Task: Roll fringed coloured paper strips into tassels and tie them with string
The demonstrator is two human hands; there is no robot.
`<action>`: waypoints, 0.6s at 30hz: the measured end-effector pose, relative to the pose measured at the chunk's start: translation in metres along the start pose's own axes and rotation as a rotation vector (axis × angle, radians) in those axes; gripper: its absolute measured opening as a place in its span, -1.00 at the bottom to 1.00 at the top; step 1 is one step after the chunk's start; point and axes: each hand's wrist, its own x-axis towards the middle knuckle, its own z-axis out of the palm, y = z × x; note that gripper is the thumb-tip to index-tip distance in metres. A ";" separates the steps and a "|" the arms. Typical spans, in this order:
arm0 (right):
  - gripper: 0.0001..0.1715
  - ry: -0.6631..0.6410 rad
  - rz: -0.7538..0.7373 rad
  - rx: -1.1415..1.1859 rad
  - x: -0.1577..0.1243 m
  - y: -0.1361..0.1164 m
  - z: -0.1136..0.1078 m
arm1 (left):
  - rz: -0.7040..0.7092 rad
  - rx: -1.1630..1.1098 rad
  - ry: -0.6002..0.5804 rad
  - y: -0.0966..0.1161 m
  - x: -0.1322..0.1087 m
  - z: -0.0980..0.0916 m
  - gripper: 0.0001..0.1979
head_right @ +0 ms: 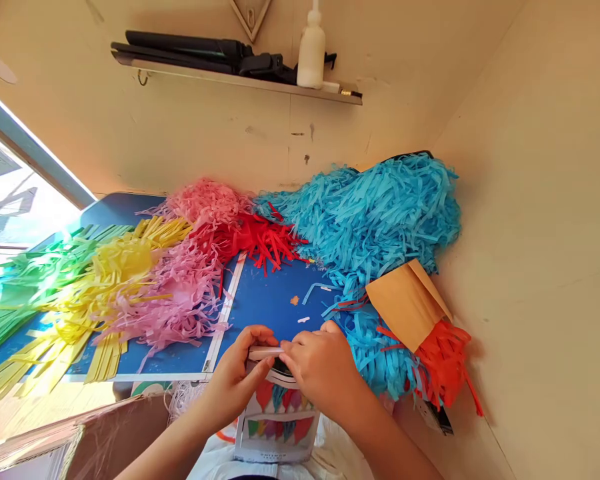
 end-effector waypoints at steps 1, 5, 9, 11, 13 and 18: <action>-0.56 -0.026 -0.013 -0.009 0.000 -0.002 -0.001 | 0.026 0.026 0.018 -0.002 0.000 0.002 -0.80; -0.60 -0.098 -0.003 0.094 -0.006 0.002 -0.006 | 0.224 0.225 0.063 -0.015 0.001 0.008 -0.84; -0.70 -0.143 0.066 0.296 -0.014 0.019 -0.007 | 0.536 0.641 0.177 -0.019 0.007 0.002 -0.69; -0.74 -0.148 0.081 0.334 -0.014 0.022 -0.007 | 0.620 0.842 0.188 -0.011 0.011 -0.001 -0.67; -0.77 -0.125 0.080 0.332 -0.013 0.021 -0.008 | 0.654 1.008 0.118 0.000 0.015 -0.002 -0.56; -0.78 -0.062 0.241 0.578 -0.025 0.020 -0.007 | 0.754 1.192 -0.071 0.014 0.025 0.000 -0.47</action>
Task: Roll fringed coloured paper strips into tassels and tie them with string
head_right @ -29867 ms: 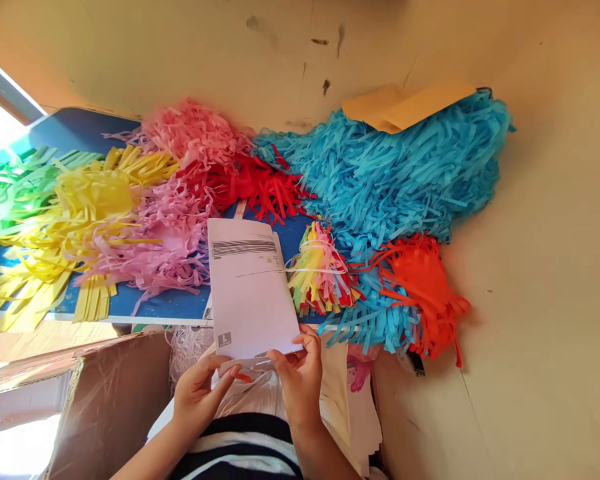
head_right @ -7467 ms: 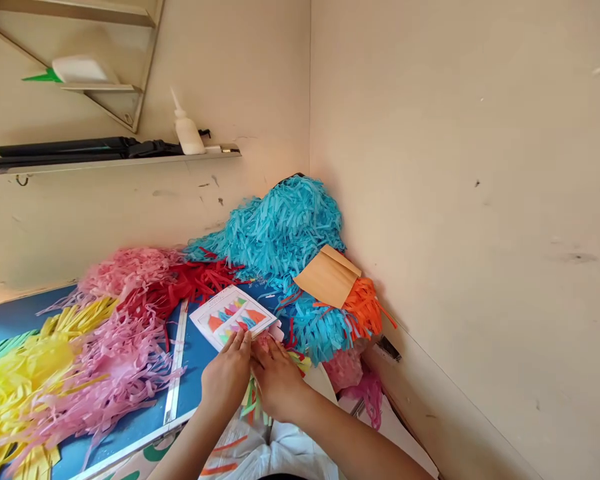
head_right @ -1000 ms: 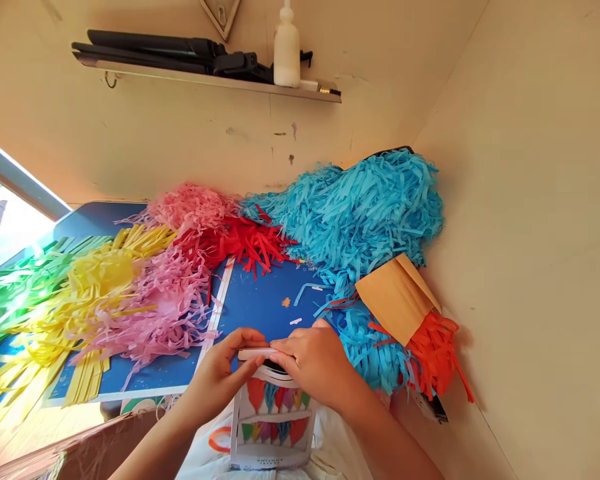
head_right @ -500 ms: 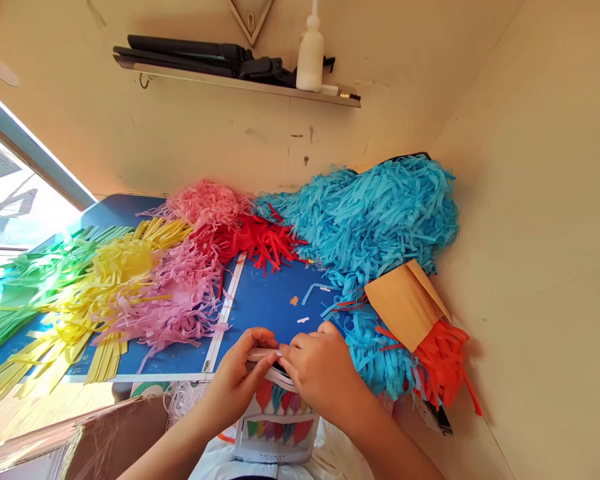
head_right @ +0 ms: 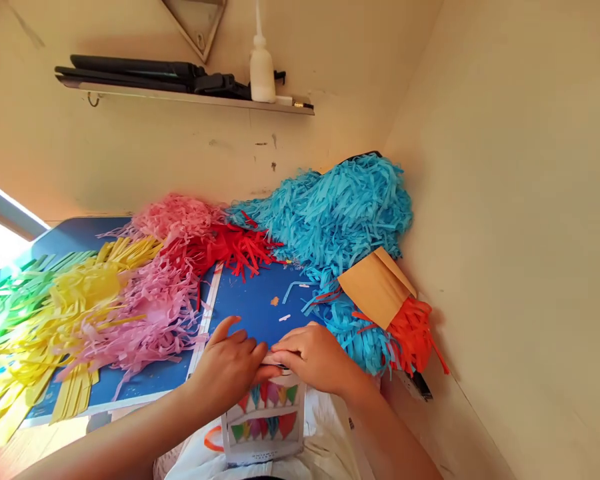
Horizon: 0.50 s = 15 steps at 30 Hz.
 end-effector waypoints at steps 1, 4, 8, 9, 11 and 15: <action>-0.75 0.064 0.085 0.103 -0.006 0.005 0.002 | 0.002 0.015 -0.009 -0.001 0.000 0.001 -0.48; -0.50 0.188 0.304 0.374 -0.026 0.021 0.014 | -0.004 0.071 -0.053 -0.006 -0.001 0.002 -0.50; -0.80 0.240 0.317 0.385 -0.039 0.021 0.028 | 0.107 0.100 -0.225 -0.007 0.008 -0.006 -0.54; -0.83 0.254 0.305 0.369 -0.040 0.018 0.029 | 0.150 0.076 -0.284 -0.006 0.012 -0.009 -0.52; -0.85 0.252 0.275 0.370 -0.040 0.011 0.028 | 0.218 0.007 -0.401 -0.005 0.021 -0.014 -0.48; -0.84 0.255 0.237 0.367 -0.042 0.006 0.026 | 0.210 -0.089 -0.546 -0.003 0.030 -0.018 -0.49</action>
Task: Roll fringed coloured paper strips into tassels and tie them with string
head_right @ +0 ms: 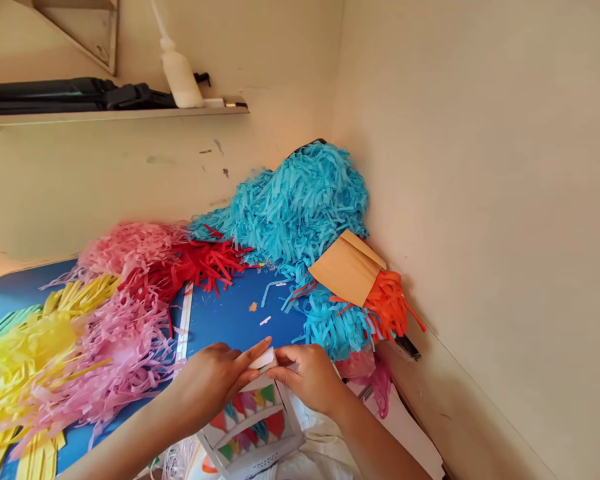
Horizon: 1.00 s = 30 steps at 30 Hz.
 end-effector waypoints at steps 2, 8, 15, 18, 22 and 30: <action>-0.83 0.009 -0.007 -0.035 -0.001 0.003 0.001 | -0.034 -0.043 -0.006 0.000 0.000 -0.001 -0.53; -0.76 0.002 -0.051 -0.214 0.000 0.008 0.005 | -0.031 -0.272 0.038 -0.002 -0.002 -0.006 -0.56; -0.70 -0.023 -0.074 -0.249 0.002 0.001 0.005 | 0.050 -0.483 0.117 -0.005 -0.005 -0.013 -0.60; -0.71 -0.021 -0.067 -0.239 0.001 0.001 0.006 | 0.063 -0.472 0.138 -0.005 -0.006 -0.015 -0.60; -0.73 -0.029 -0.067 -0.233 0.001 0.001 0.007 | 0.080 -0.373 0.136 -0.004 -0.007 -0.015 -0.60; -0.75 -0.004 -0.065 -0.198 -0.002 -0.004 0.009 | 0.123 -0.196 0.289 -0.002 -0.011 -0.001 -0.63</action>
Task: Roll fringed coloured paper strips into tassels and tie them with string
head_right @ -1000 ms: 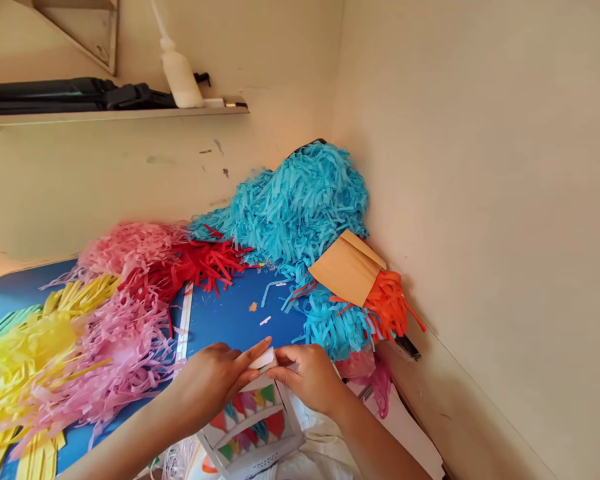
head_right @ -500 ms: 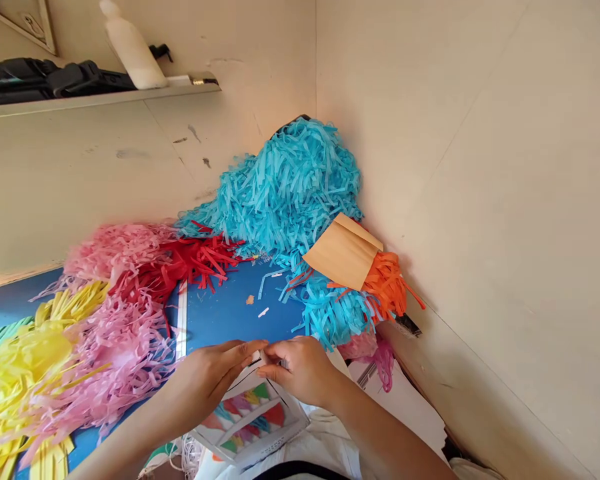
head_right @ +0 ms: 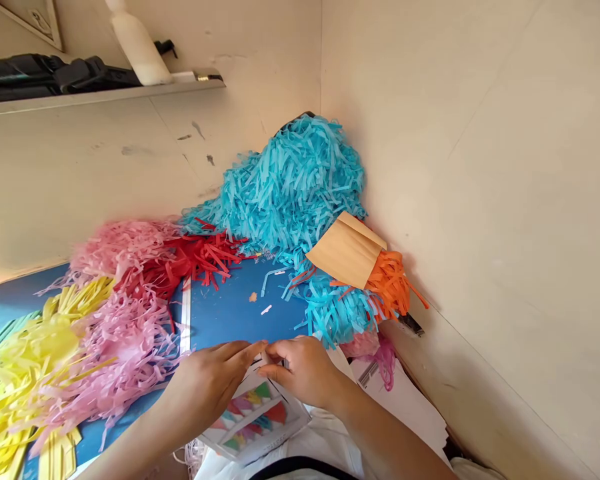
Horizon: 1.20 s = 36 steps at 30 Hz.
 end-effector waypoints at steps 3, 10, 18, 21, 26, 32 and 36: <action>-0.65 -0.009 -0.015 0.010 -0.001 -0.004 0.000 | 0.016 -0.017 0.061 0.001 -0.002 -0.003 -0.67; -0.45 0.008 -0.043 -0.019 -0.005 -0.007 0.003 | 0.087 -0.017 0.188 0.003 -0.004 -0.001 -0.66; -0.51 0.000 -0.058 -0.074 -0.009 -0.002 0.009 | 0.118 -0.007 0.203 0.011 -0.008 -0.001 -0.65; -0.54 -0.030 -0.054 -0.060 -0.011 -0.003 0.008 | 0.115 0.003 0.192 0.013 -0.012 -0.003 -0.64; -0.70 -0.035 -0.022 -0.076 -0.011 -0.004 0.006 | 0.073 0.112 0.137 0.018 -0.022 0.001 -0.60; -0.51 0.041 -0.176 -0.011 -0.009 0.003 0.011 | 0.060 0.194 0.162 0.021 -0.026 0.020 -0.59; -0.66 0.148 -0.245 0.052 -0.008 0.018 0.014 | -0.051 0.213 0.320 0.014 -0.033 0.024 -0.68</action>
